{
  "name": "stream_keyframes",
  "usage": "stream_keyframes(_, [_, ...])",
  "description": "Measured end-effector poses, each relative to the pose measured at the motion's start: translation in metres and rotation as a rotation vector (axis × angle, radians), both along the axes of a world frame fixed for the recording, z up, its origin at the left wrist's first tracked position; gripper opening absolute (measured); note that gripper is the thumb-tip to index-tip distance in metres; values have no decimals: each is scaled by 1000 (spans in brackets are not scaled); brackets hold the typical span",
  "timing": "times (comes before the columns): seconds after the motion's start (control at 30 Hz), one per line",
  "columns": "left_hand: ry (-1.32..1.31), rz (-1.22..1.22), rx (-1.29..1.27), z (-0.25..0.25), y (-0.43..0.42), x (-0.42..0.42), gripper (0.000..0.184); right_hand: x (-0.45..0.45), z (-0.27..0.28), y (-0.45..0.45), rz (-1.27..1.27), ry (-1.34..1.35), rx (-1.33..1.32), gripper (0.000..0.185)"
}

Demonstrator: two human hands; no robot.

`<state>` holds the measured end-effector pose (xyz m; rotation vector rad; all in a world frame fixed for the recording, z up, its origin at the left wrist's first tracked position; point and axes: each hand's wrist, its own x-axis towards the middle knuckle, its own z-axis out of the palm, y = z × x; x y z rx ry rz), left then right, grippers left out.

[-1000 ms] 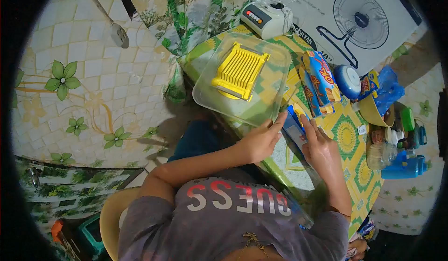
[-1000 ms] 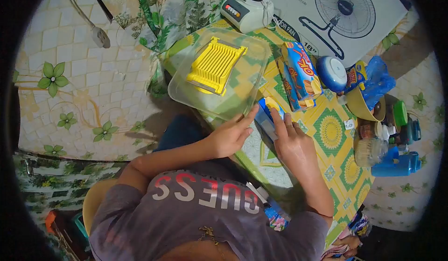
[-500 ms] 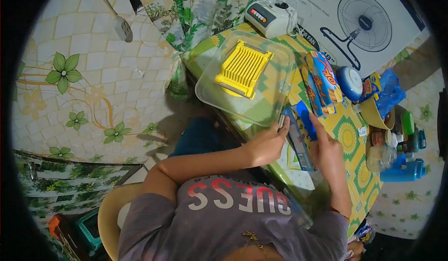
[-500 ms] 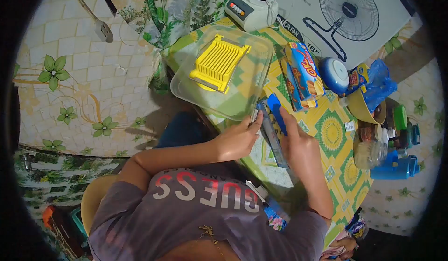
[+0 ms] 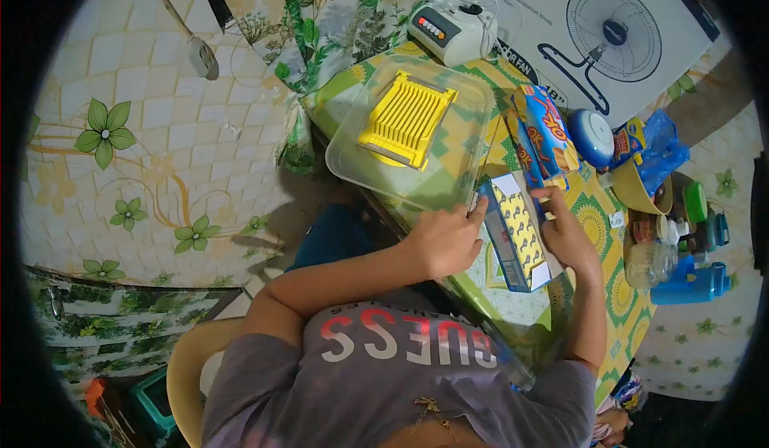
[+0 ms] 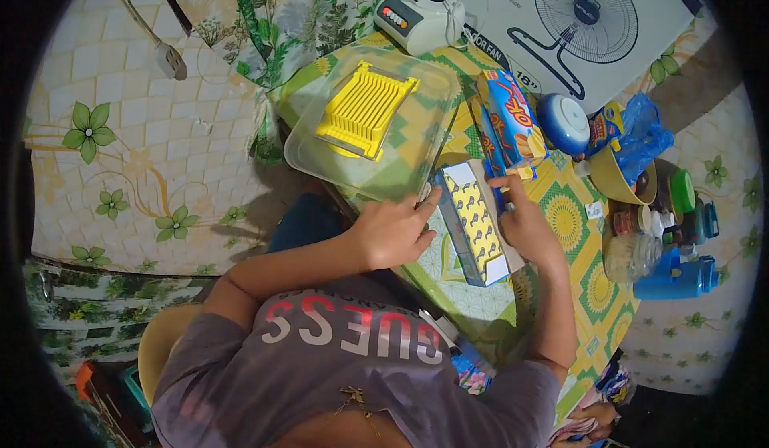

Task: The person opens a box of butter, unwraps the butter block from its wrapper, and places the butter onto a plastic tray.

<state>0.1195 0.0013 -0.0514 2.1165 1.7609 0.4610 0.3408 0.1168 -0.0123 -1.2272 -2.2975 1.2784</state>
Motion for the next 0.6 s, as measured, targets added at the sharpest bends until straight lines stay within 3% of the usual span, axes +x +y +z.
stream_keyframes(0.07, [18,-13,9,-1,1,0,69,1,-29,8,115,105,-73,41])
stream_keyframes(0.17, [31,-17,5,5,-1,-1,70,-6,-34,-6,192,-365,716,44])
stream_keyframes(0.3, [30,-34,-8,5,-3,-4,70,-14,-8,-12,-50,-143,641,37])
stream_keyframes(0.4, [65,-41,-24,4,-4,-1,71,-22,29,-40,-30,-278,600,41])
stream_keyframes(0.5, [37,-42,-3,5,-1,1,71,-24,20,-65,164,-423,996,50])
stream_keyframes(0.53, [40,-38,13,2,0,2,71,-25,15,-71,143,-462,1012,63])
stream_keyframes(0.6, [44,-29,49,-5,3,5,73,-29,9,-72,71,-481,919,69])
